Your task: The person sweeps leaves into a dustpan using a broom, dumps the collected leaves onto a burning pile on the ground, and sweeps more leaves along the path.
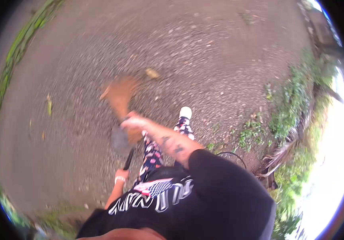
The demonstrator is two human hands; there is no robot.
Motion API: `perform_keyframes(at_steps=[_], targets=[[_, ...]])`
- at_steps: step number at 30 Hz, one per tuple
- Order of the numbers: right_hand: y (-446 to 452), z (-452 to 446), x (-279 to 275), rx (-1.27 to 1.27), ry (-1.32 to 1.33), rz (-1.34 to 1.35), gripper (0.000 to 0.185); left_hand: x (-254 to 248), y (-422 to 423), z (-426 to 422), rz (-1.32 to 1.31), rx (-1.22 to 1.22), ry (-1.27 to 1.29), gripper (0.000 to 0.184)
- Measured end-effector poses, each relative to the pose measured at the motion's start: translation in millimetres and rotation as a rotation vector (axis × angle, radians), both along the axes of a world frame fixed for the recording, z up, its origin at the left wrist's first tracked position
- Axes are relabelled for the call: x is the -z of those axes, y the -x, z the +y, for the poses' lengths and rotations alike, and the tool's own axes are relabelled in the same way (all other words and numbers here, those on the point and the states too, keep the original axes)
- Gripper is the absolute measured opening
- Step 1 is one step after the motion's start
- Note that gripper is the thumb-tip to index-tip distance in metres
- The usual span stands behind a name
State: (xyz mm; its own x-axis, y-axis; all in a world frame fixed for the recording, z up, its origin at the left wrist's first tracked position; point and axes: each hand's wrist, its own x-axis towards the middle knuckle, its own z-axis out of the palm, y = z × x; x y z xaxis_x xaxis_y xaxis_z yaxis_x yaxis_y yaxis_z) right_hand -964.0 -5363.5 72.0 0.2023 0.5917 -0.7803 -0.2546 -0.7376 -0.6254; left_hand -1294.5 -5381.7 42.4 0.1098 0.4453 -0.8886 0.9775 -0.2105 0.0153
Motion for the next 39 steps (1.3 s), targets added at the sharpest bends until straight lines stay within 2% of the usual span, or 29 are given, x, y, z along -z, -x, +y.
perform_keyframes(at_steps=[2,3,5,6,7,8,9,10,11,12,14,15,16,17,18,19,20,22,23,24,26,28,29,31,33,35,36,37,39], targets=[[12,22,19,-0.077,-0.128,0.116,0.06,-13,-14,-2,0.036,0.077,-0.039,0.046],[-4,26,-12,-0.139,-0.145,0.238,0.064,-19,-21,1,0.044,0.059,-0.008,0.047],[-28,15,-37,-0.139,-0.197,0.349,0.076,20,7,4,-0.016,-0.193,-0.002,0.037],[-42,7,-38,-0.248,-0.279,0.123,0.079,10,-16,13,-0.031,-0.177,-0.018,0.037],[-60,-11,-38,-0.259,-0.28,0.082,0.082,-4,-35,21,0.002,-0.272,0.023,0.034],[-90,-37,-64,-0.274,-0.313,0.024,0.081,-22,-49,26,0.045,-0.379,0.057,0.031],[-117,-63,-69,-0.279,-0.324,0.077,0.081,-20,-53,31,0.007,-0.408,0.097,0.028],[-141,-94,-73,-0.159,-0.341,0.196,0.08,-15,-54,34,0.064,-0.394,0.132,0.026],[-170,-118,-120,-0.029,-0.289,0.221,0.078,-34,-75,30,0.082,-0.412,0.103,0.026],[-176,-144,-83,0.155,-0.241,0.142,0.077,-60,-104,25,0.097,-0.427,0.075,0.026],[-199,-163,-71,0.466,-0.011,0.151,0.068,-72,-141,12,0.184,-0.429,-0.01,0.024],[-213,-153,-75,0.577,0.033,0.145,0.069,-55,-138,6,0.169,-0.436,-0.003,0.026],[-219,-145,-78,0.679,0.09,0.147,0.07,-63,-158,-3,0.173,-0.485,-0.022,0.026],[-224,-132,-47,0.676,0.067,0.223,0.051,-69,-174,-15,0.161,-0.439,-0.052,0.028],[-228,-120,-43,0.609,0.075,0.252,0.051,-89,-197,-27,0.163,-0.398,-0.08,0.031],[-235,-98,-41,0.607,0.06,0.431,0.04,-122,-232,-36,0.182,-0.327,-0.092,0.037],[-242,-79,-41,0.613,0.055,0.61,0.029,-116,-231,-43,0.172,-0.33,-0.136,0.039],[-255,-60,-35,0.419,-0.053,0.72,0.02,-125,-232,-64,0.138,-0.342,-0.146,0.041],[-285,-65,-90,0.255,-0.08,0.601,0.021,-120,-226,-69,0.147,-0.308,-0.156,0.041],[-295,-73,-53,0.266,-0.123,0.826,0.028,-112,-214,-74,0.17,-0.218,-0.128,0.04],[-331,-88,-95,0.259,-0.049,0.755,0.035,-143,-235,-78,0.205,-0.366,-0.097,0.039],[-357,-119,-81,0.244,-0.075,0.764,0.039,-154,-245,-71,0.207,-0.452,-0.1,0.039],[-364,-123,-92,0.223,-0.064,0.755,0.039,-151,-245,-73,0.203,-0.443,-0.098,0.039],[-365,-128,-128,0.259,0.015,0.373,0.042,-144,-235,-70,0.198,-0.436,-0.088,0.04],[-349,-128,-117,0.296,0.095,0.349,0.042,-121,-212,-75,0.202,-0.64,-0.009,0.041],[-334,-99,-93,0.284,0.111,0.352,0.042,-107,-205,-75,0.176,-0.629,0.019,0.041],[-319,-79,-77,0.409,0.2,0.459,0.039,-116,-212,-60,0.222,-0.584,0.08,0.041],[-300,-59,-63,0.541,0.305,0.563,0.036,-97,-197,-62,0.224,-0.516,0.052,0.04],[-245,5,-38,0.421,0.306,0.594,0.031,-98,-194,-37,0.235,-0.519,0.059,0.041]])
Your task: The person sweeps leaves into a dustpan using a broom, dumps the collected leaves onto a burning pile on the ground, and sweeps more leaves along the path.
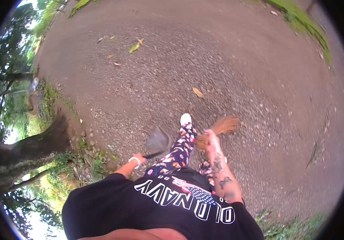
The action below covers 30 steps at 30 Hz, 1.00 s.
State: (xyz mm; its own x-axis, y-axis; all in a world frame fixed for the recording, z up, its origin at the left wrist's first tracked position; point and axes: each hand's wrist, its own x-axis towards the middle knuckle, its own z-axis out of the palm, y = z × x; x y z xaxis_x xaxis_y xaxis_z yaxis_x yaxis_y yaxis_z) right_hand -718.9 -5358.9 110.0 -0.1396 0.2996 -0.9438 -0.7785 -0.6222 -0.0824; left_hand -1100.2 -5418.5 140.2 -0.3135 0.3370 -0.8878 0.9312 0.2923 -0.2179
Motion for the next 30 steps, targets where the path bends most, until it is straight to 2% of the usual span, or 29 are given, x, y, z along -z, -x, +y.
perform_keyframes(at_steps=[2,4,5,6,7,8,9,12,13,15,16,17,18,20,22,23,24,25,27,30], targets=[[58,74,-4,-0.069,-0.063,0.061,0.027,-2,11,34,0.007,0.014,0.008,0.041],[110,143,-13,-0.109,-0.169,0.186,0.029,11,41,43,-0.1,-0.183,0.052,0.035],[124,169,-10,-0.141,-0.229,0.271,0.03,16,58,47,-0.11,-0.178,0.077,0.035],[124,185,-12,-0.13,-0.203,0.251,0.03,21,74,46,-0.186,-0.305,0.039,0.031],[120,201,-22,-0.16,-0.286,0.289,0.031,24,85,48,-0.26,-0.438,-0.002,0.027],[117,214,-35,-0.193,-0.374,0.328,0.032,29,93,53,-0.168,-0.534,-0.065,0.023],[112,220,-55,-0.194,-0.357,0.309,0.032,24,95,63,-0.183,-0.535,-0.045,0.023],[94,225,-96,-0.26,-0.473,0.129,0.035,-3,90,103,-0.234,-0.86,-0.076,0.024],[92,234,-95,-0.263,-0.47,0.115,0.035,-10,78,119,-0.247,-0.86,-0.068,0.024],[97,242,-76,-0.29,-0.218,-0.277,0.036,-23,56,145,-0.18,-0.817,-0.251,0.025],[104,254,-60,-0.22,-0.231,-0.323,0.039,29,80,124,-0.196,-0.719,-0.317,0.027],[118,271,-41,-0.159,-0.074,-0.512,0.038,30,79,130,-0.211,-0.698,-0.316,0.027],[119,291,-19,-0.192,-0.134,-0.521,0.037,31,69,150,-0.194,-0.662,-0.325,0.028],[119,337,-6,-0.184,-0.1,-0.211,0.027,24,46,199,-0.177,-0.636,-0.336,0.029],[88,378,-38,-0.357,-0.276,0.032,0.029,12,23,244,-0.191,-0.632,-0.33,0.028],[66,396,-49,-0.425,-0.332,0.138,0.032,7,10,267,-0.23,-0.733,-0.342,0.025],[40,410,-56,-0.414,-0.339,0.12,0.032,2,-4,288,-0.27,-0.841,-0.352,0.022],[10,424,-62,-0.426,-0.444,0.225,0.036,-1,-18,311,-0.291,-0.831,-0.359,0.022],[-51,462,-80,-0.492,-0.578,0.36,0.04,-5,-46,359,-0.247,-0.955,-0.228,0.017],[-132,520,-113,-0.523,-0.513,0.037,0.054,-10,-100,424,-0.153,-0.968,-0.266,0.016]])
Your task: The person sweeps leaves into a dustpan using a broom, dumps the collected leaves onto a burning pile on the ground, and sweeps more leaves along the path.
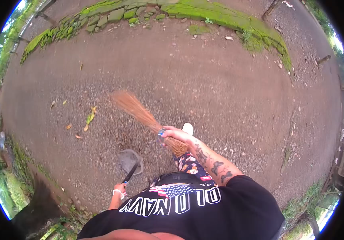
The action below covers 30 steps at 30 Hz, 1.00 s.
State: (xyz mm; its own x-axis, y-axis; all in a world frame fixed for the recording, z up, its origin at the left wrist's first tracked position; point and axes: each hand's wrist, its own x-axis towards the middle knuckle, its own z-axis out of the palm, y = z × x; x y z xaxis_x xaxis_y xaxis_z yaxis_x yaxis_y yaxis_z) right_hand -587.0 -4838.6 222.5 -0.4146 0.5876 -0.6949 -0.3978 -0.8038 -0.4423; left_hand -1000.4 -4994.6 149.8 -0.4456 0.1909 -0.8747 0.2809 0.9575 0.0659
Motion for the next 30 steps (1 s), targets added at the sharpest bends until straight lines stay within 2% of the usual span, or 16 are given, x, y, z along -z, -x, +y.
perform_keyframes(at_steps=[3,4,5,6,7,9,13,15,17,19,23,25,27,28,30], targets=[[-82,57,13,0.071,0.032,-0.065,0.056,0,-51,60,-0.004,-0.034,-0.021,0.016],[-105,78,-9,0.134,0.092,-0.182,0.052,4,-62,78,-0.081,-0.094,-0.012,0.016],[-133,94,12,0.13,0.064,-0.14,0.044,4,-76,98,-0.082,-0.109,-0.007,0.016],[-150,113,-15,0.172,0.104,-0.318,0.036,4,-91,118,-0.061,-0.076,-0.001,0.015],[-174,127,-13,0.17,0.114,-0.353,0.033,1,-106,140,-0.039,-0.033,0.009,0.015],[-218,150,-19,0.222,0.149,-0.417,0.035,-1,-129,177,-0.039,-0.011,0.005,0.015],[-319,193,18,0.259,0.131,-0.409,0.043,13,-161,252,-0.064,0.0,0.029,0.016],[-359,219,28,0.183,0.1,-0.715,0.053,30,-176,293,-0.091,0.052,0.141,0.017],[-396,249,34,0.197,0.1,-0.921,0.063,28,-193,337,-0.146,-0.058,0.177,0.019],[-445,279,65,0.202,0.118,-1.008,0.065,11,-220,383,-0.112,0.034,0.188,0.019],[-497,353,79,0.203,0.19,-1.022,0.065,9,-245,432,-0.138,0.013,0.211,0.018],[-506,399,99,0.179,0.21,-1.026,0.065,-6,-269,454,-0.119,0.034,0.191,0.018],[-514,446,127,-0.05,0.146,-1.177,0.072,-8,-296,476,-0.018,0.031,0.172,0.018],[-525,462,134,-0.072,0.136,-1.173,0.072,-2,-302,479,-0.013,0.02,0.156,0.018],[-532,479,102,-0.403,0.054,-0.814,0.074,-2,-314,483,0.016,0.008,0.176,0.018]])
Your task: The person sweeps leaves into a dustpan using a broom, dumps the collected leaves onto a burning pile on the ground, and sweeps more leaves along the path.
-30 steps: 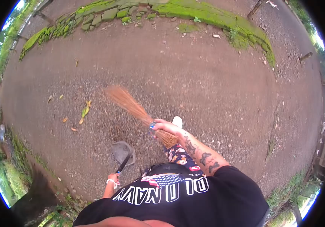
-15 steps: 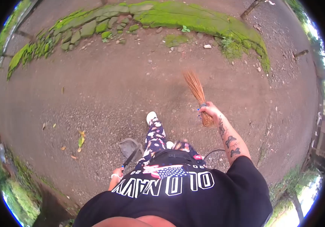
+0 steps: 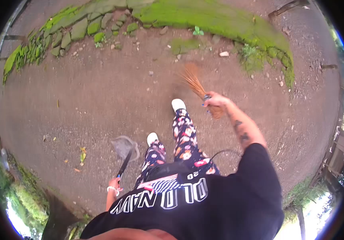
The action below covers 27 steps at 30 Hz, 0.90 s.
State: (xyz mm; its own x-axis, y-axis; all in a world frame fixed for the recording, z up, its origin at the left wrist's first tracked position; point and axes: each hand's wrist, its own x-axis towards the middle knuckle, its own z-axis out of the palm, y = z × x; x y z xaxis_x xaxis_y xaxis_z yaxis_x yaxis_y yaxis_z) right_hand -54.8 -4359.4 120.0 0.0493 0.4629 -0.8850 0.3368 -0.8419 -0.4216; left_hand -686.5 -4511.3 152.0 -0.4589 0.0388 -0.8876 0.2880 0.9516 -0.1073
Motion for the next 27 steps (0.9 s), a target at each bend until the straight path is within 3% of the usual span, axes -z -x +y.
perform_keyframes(at_steps=[2,5,6,8,10,11,13,16,17,18,19,21,23,27], targets=[[-36,12,-52,0.098,0.086,0.247,0.075,-4,-23,9,0.032,-0.069,-0.088,0.019],[-98,55,-109,-0.002,0.064,0.213,0.072,-16,-61,33,0.097,-0.076,-0.115,0.018],[-113,74,-115,-0.043,0.024,0.158,0.07,-10,-59,31,0.085,0.022,-0.112,0.021],[-129,107,-100,-0.101,0.0,0.119,0.068,-6,-66,23,0.145,0.103,-0.123,0.02],[-137,153,-51,-0.232,-0.145,-0.236,0.067,-10,-77,22,0.211,0.18,-0.137,0.018],[-139,175,-16,-0.254,-0.148,-0.225,0.067,-21,-85,27,0.231,0.306,-0.065,0.023],[-129,213,34,-0.647,-0.302,-0.612,0.067,-33,-100,35,0.257,0.558,0.085,0.036],[-86,236,-4,-0.824,-0.272,-0.372,0.068,-41,-102,30,0.241,0.557,0.133,0.038],[-106,235,1,-0.741,-0.263,-0.196,0.067,-46,-99,31,0.249,0.557,0.12,0.038],[-114,239,-29,-0.577,-0.197,0.029,0.068,-51,-99,32,0.231,0.519,0.124,0.037],[-119,245,-62,-0.651,-0.1,-0.035,0.069,-47,-92,24,0.234,0.498,0.122,0.037],[-130,245,-92,-0.516,-0.046,0.133,0.064,-33,-77,-4,0.2,0.317,0.087,0.037],[-115,247,-100,-0.524,-0.096,0.05,0.061,-31,-76,-13,0.222,0.2,0.089,0.037],[-13,227,-56,-0.249,-0.218,-0.07,0.055,-24,-70,-44,0.241,0.112,0.018,0.039]])
